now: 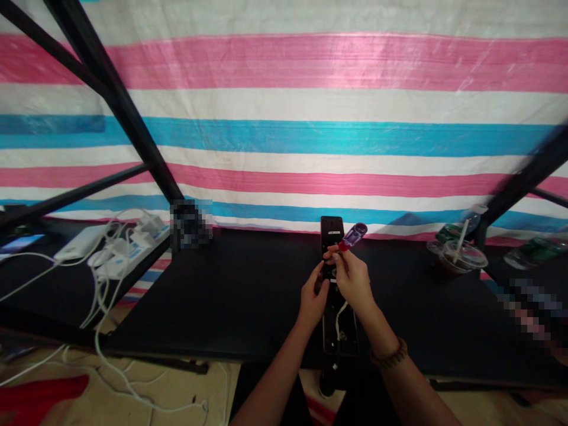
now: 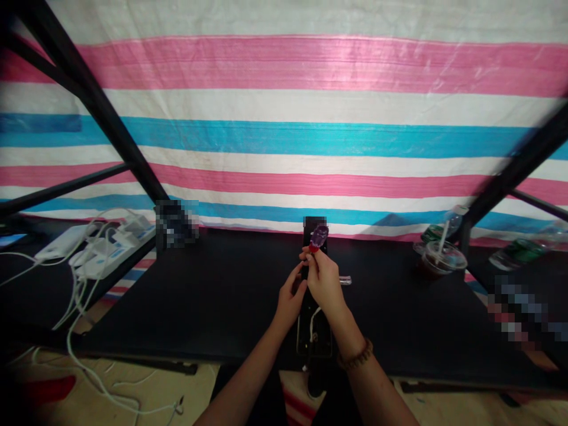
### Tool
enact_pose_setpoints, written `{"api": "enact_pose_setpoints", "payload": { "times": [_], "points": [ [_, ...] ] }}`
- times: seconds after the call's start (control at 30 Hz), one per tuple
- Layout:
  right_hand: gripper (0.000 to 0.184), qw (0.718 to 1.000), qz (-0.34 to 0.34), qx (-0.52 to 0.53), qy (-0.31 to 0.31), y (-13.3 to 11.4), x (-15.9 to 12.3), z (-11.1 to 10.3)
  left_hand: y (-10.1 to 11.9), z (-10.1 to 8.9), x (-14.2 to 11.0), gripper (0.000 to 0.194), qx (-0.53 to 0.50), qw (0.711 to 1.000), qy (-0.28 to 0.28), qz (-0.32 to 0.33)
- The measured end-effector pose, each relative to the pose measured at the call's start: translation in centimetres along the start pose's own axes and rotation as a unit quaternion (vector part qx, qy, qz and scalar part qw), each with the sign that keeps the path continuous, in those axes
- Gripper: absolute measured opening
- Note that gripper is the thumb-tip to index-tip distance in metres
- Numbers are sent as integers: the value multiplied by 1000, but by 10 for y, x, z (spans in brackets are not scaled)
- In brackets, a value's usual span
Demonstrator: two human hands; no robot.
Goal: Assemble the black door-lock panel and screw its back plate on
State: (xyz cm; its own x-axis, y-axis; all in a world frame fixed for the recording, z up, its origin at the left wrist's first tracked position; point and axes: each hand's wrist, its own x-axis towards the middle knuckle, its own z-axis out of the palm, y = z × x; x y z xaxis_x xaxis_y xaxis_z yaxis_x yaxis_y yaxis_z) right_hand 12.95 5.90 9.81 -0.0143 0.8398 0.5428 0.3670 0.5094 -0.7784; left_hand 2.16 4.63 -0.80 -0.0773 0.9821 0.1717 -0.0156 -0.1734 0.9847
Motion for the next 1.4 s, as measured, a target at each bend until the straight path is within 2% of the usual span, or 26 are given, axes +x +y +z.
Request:
{"api": "enact_pose_setpoints", "payload": {
  "times": [0.27, 0.4, 0.6, 0.73, 0.87, 1.07, 1.27, 1.4],
  "points": [
    [22, 1000, -15, -11, -24, 4, -1, -2, -2, 0, 1, 52, -8, 1000, -4, 4],
    [14, 999, -9, -8, -41, 5, -2, 4, -2, 0, 1, 51, -15, 1000, -6, 11],
    [15, 999, -1, 14, -32, 2, 2, 9, 1, 0, 0, 51, -16, 1000, -10, 8],
    [21, 999, -12, 9, -31, 8, 4, 8, -1, 0, 0, 51, -18, 1000, -9, 5],
    [19, 1000, -10, 3, -19, 13, 4, 10, -5, 0, 0, 52, -28, 999, -12, 9],
    [19, 999, 25, 38, -3, 10, 2, 9, -1, 0, 0, 53, -7, 1000, -7, 0],
    [22, 1000, -5, 1, -7, 12, 4, 6, 2, -1, 0, 54, -1, 1000, -8, 3],
    [20, 998, 36, 40, 27, 12, 3, 11, 0, -1, 0, 52, -2, 1000, -7, 5]
  ]
}}
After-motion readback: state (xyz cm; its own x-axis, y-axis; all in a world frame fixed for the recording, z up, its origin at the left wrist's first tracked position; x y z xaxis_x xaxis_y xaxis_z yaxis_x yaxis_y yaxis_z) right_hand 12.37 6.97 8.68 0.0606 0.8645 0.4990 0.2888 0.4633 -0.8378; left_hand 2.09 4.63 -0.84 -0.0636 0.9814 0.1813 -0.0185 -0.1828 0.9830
